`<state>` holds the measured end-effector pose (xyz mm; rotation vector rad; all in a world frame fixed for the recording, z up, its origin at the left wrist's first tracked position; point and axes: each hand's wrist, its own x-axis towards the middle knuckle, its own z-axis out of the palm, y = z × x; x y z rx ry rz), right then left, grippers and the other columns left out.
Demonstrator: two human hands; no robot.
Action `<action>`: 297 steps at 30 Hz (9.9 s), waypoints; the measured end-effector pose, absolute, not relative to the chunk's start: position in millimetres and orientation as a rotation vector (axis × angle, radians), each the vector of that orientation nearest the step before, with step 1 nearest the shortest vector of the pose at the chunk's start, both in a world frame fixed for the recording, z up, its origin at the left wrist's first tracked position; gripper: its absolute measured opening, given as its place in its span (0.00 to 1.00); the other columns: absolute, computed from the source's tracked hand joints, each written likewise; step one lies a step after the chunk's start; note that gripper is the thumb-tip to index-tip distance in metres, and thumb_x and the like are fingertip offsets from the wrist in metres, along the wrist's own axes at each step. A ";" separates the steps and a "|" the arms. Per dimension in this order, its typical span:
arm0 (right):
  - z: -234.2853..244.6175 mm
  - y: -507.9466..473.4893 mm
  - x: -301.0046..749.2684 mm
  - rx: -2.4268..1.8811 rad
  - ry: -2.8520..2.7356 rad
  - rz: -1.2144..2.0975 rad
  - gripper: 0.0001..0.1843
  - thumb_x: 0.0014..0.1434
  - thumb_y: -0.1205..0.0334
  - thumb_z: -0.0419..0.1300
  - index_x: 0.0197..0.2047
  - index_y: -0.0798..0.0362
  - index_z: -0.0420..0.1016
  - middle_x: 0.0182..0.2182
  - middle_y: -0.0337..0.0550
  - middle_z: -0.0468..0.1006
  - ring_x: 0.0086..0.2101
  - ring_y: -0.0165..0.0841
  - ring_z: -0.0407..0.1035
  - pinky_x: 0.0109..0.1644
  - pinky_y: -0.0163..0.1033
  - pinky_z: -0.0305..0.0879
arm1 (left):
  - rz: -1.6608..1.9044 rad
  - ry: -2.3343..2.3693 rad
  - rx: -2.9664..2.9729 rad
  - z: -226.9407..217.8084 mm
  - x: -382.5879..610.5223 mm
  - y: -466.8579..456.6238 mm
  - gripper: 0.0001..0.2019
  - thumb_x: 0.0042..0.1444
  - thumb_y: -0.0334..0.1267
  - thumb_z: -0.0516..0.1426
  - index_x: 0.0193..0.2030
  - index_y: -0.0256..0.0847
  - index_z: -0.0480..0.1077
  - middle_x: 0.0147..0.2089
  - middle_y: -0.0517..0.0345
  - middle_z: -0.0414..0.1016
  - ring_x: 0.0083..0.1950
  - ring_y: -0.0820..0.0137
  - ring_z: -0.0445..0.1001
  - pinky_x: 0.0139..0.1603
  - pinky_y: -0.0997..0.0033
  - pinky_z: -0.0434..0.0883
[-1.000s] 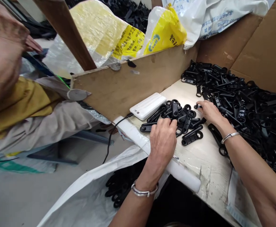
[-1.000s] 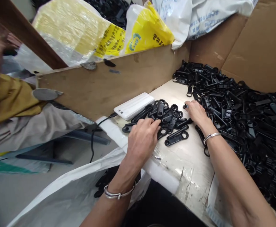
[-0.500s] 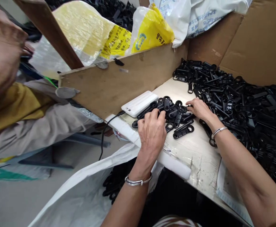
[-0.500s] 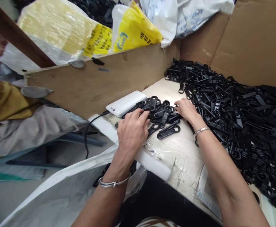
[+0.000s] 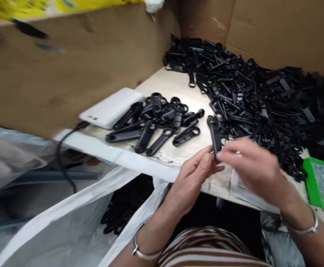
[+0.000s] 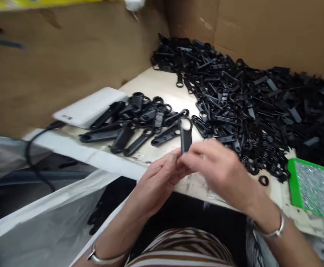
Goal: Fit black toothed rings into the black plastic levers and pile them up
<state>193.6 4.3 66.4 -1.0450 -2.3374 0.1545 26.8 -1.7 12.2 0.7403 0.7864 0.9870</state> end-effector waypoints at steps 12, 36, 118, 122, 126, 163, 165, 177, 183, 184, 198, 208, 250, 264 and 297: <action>-11.9 -140.5 297.7 -1.988 -1.518 -0.149 0.16 0.64 0.62 0.58 0.54 0.47 0.75 0.46 0.49 0.78 0.45 0.41 0.74 0.50 0.50 0.73 | 0.531 0.580 0.787 -13.4 103.6 -46.3 0.23 0.55 0.43 0.62 0.55 0.36 0.68 0.43 0.48 0.77 0.27 0.74 0.73 0.24 0.76 0.64; -15.9 -119.9 251.4 -1.639 -1.580 0.076 0.13 0.60 0.65 0.63 0.48 0.47 0.76 0.43 0.44 0.78 0.39 0.33 0.76 0.39 0.39 0.79 | 0.573 0.434 0.994 -12.5 101.1 -55.9 0.22 0.57 0.30 0.55 0.59 0.42 0.70 0.59 0.53 0.73 0.62 0.59 0.68 0.65 0.55 0.64; -4.2 -102.9 223.6 -1.499 -1.188 1.154 0.16 0.62 0.50 0.58 0.42 0.51 0.81 0.26 0.39 0.80 0.23 0.31 0.71 0.29 0.38 0.72 | 0.859 0.716 0.982 -3.5 87.2 -37.5 0.20 0.54 0.48 0.63 0.49 0.36 0.76 0.41 0.50 0.82 0.39 0.64 0.79 0.44 0.66 0.74; -7.0 -119.6 276.3 -1.843 -1.235 0.414 0.13 0.61 0.54 0.59 0.41 0.52 0.81 0.34 0.44 0.82 0.32 0.35 0.75 0.35 0.40 0.73 | 0.809 0.710 0.846 -3.4 96.2 -40.0 0.19 0.50 0.46 0.66 0.45 0.36 0.74 0.34 0.54 0.80 0.36 0.67 0.78 0.44 0.67 0.72; -8.9 -119.6 327.7 -2.060 -1.383 -0.323 0.16 0.63 0.56 0.55 0.48 0.54 0.78 0.44 0.52 0.79 0.37 0.38 0.73 0.44 0.46 0.71 | 0.626 0.645 0.832 -4.4 97.6 -43.5 0.21 0.52 0.46 0.65 0.47 0.35 0.70 0.29 0.57 0.77 0.28 0.74 0.72 0.35 0.73 0.68; 7.1 -133.3 279.0 -1.725 -1.588 0.276 0.11 0.60 0.60 0.63 0.47 0.48 0.77 0.45 0.45 0.76 0.34 0.31 0.74 0.36 0.37 0.76 | 0.601 0.605 0.617 -20.8 101.3 -54.3 0.21 0.48 0.30 0.67 0.51 0.40 0.75 0.53 0.49 0.79 0.51 0.61 0.78 0.47 0.68 0.72; 3.2 -131.7 264.3 -1.661 -1.516 0.203 0.11 0.58 0.61 0.65 0.45 0.47 0.77 0.42 0.44 0.77 0.34 0.32 0.74 0.35 0.37 0.76 | 0.609 0.586 0.642 -19.6 102.2 -54.9 0.20 0.48 0.31 0.66 0.50 0.39 0.76 0.52 0.50 0.79 0.52 0.61 0.78 0.50 0.66 0.72; -18.8 -120.2 249.3 -1.642 -1.699 -0.130 0.13 0.60 0.66 0.63 0.49 0.49 0.76 0.39 0.45 0.78 0.33 0.32 0.74 0.40 0.40 0.76 | 0.628 0.494 0.894 -15.2 101.1 -58.7 0.18 0.56 0.32 0.58 0.53 0.40 0.75 0.50 0.53 0.78 0.53 0.62 0.75 0.60 0.61 0.68; -11.7 -125.2 245.4 -1.651 -1.687 -0.110 0.14 0.60 0.67 0.62 0.50 0.48 0.76 0.39 0.46 0.77 0.38 0.35 0.75 0.43 0.41 0.76 | 0.648 0.535 1.258 -16.2 94.9 -58.9 0.18 0.60 0.34 0.55 0.57 0.42 0.72 0.49 0.54 0.78 0.52 0.62 0.74 0.57 0.64 0.68; -10.2 -127.2 244.1 -1.651 -1.680 -0.083 0.15 0.61 0.67 0.62 0.51 0.48 0.76 0.40 0.46 0.77 0.39 0.35 0.75 0.43 0.41 0.76 | 0.646 0.530 1.283 -15.3 94.1 -58.7 0.17 0.60 0.35 0.55 0.56 0.41 0.73 0.47 0.54 0.78 0.50 0.63 0.74 0.55 0.66 0.69; -17.4 -127.7 243.1 -1.737 -1.330 0.902 0.24 0.65 0.45 0.52 0.32 0.54 0.79 0.22 0.39 0.73 0.25 0.30 0.67 0.29 0.34 0.67 | 0.574 0.662 1.491 -19.8 88.3 -61.3 0.23 0.65 0.44 0.47 0.63 0.36 0.66 0.26 0.61 0.70 0.20 0.76 0.68 0.22 0.78 0.69; -5.8 -57.6 227.5 -1.657 -1.706 0.799 0.20 0.66 0.50 0.53 0.48 0.53 0.79 0.41 0.46 0.83 0.38 0.36 0.77 0.43 0.40 0.74 | 0.917 1.242 2.319 2.1 23.9 -22.8 0.19 0.68 0.40 0.46 0.57 0.37 0.70 0.31 0.52 0.80 0.27 0.70 0.74 0.29 0.74 0.64; -4.1 -124.5 231.4 -1.608 -1.657 0.400 0.09 0.64 0.61 0.56 0.37 0.44 0.78 0.36 0.40 0.83 0.39 0.35 0.78 0.46 0.39 0.76 | 0.700 0.733 0.716 -14.4 104.0 -39.8 0.25 0.43 0.41 0.70 0.50 0.36 0.75 0.37 0.56 0.79 0.35 0.72 0.75 0.39 0.73 0.70; -23.9 -131.9 335.4 -2.435 -1.488 -0.411 0.19 0.66 0.63 0.47 0.51 0.59 0.75 0.46 0.59 0.79 0.44 0.44 0.75 0.46 0.47 0.70 | 0.483 0.613 0.516 -16.3 102.7 -47.8 0.20 0.42 0.29 0.69 0.45 0.38 0.76 0.46 0.53 0.77 0.39 0.71 0.76 0.43 0.72 0.71; -34.5 -120.1 318.7 -1.955 -1.897 0.121 0.20 0.66 0.49 0.50 0.50 0.48 0.77 0.45 0.49 0.77 0.43 0.40 0.76 0.45 0.42 0.74 | 0.616 0.545 0.524 -20.7 103.3 -53.0 0.23 0.40 0.24 0.63 0.47 0.41 0.78 0.56 0.49 0.74 0.59 0.58 0.71 0.51 0.66 0.68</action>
